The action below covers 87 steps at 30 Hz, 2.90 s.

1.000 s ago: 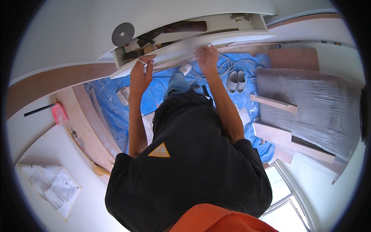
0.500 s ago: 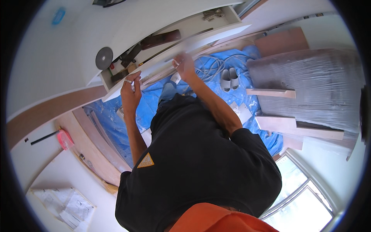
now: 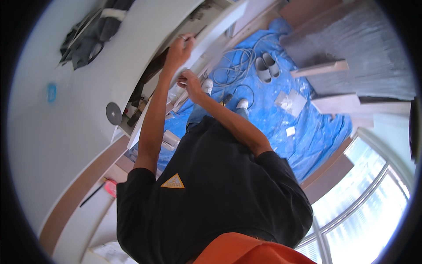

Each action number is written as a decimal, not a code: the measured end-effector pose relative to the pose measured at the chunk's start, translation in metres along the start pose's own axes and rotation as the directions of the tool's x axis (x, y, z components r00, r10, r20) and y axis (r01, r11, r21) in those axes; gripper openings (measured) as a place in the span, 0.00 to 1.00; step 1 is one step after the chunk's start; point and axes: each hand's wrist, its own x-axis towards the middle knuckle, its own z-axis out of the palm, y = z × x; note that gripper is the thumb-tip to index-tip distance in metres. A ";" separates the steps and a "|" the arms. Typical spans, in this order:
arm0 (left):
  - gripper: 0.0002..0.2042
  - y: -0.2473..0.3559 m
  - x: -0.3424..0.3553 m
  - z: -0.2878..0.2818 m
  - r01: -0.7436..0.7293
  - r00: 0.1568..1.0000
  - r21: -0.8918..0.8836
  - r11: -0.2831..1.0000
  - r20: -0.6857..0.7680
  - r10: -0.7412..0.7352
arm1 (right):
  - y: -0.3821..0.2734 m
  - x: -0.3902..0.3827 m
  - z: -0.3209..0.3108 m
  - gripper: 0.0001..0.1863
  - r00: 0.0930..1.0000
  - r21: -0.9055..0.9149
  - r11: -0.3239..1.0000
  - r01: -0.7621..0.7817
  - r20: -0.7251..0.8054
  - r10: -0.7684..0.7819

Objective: The person sits on the floor and works under a kitchen sink, handling a white trim piece and small hardware. They then stand, walk across a blue tarp, and open a drawer to retrieve and examine metal cabinet hinges and screws.

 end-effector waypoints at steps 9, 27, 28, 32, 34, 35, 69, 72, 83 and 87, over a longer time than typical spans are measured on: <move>0.17 0.015 -0.035 0.063 0.420 0.895 -0.401 0.814 0.330 -0.299 | -0.005 -0.071 -0.060 0.05 0.994 -0.027 0.998 0.065 -0.082 -0.067; 0.41 0.028 0.028 0.172 0.056 0.998 0.316 0.947 -0.044 -0.044 | -0.019 -0.150 -0.121 0.07 0.999 -0.092 0.995 0.043 0.005 -0.043; 0.40 0.029 0.025 0.172 0.064 0.997 0.274 0.960 -0.053 -0.052 | -0.019 -0.150 -0.122 0.07 0.999 -0.094 0.994 0.052 0.013 -0.051; 0.36 0.027 0.017 0.173 0.079 0.991 0.207 0.975 -0.125 -0.054 | -0.015 -0.149 -0.123 0.07 0.998 -0.119 0.991 0.061 -0.011 -0.062; 0.34 0.025 0.016 0.173 0.080 0.985 0.202 0.976 -0.165 -0.047 | -0.014 -0.149 -0.123 0.07 0.997 -0.103 0.992 0.072 0.003 -0.072; 0.32 0.024 0.015 0.172 0.088 0.984 0.193 0.977 -0.170 -0.055 | -0.013 -0.149 -0.123 0.07 0.998 -0.103 0.992 0.067 -0.002 -0.068; 0.33 0.104 -0.024 0.083 0.353 0.916 -0.713 0.605 0.131 -0.380 | -0.115 -0.176 -0.118 0.12 0.564 -0.651 0.533 0.541 -0.189 -0.804; 0.32 0.115 -0.032 0.074 0.391 0.909 -0.711 0.584 0.198 -0.367 | -0.165 -0.165 -0.078 0.19 0.472 -0.743 0.240 0.625 0.116 -0.874; 0.12 0.090 -0.065 0.042 0.310 0.943 -0.902 0.299 0.251 -0.218 | -0.185 -0.139 -0.041 0.14 0.804 -0.412 0.691 0.594 0.279 -0.524; 0.13 0.082 -0.070 0.035 0.274 0.949 -0.920 0.281 0.210 -0.236 | -0.183 -0.135 -0.035 0.13 0.808 -0.428 0.686 0.589 0.284 -0.517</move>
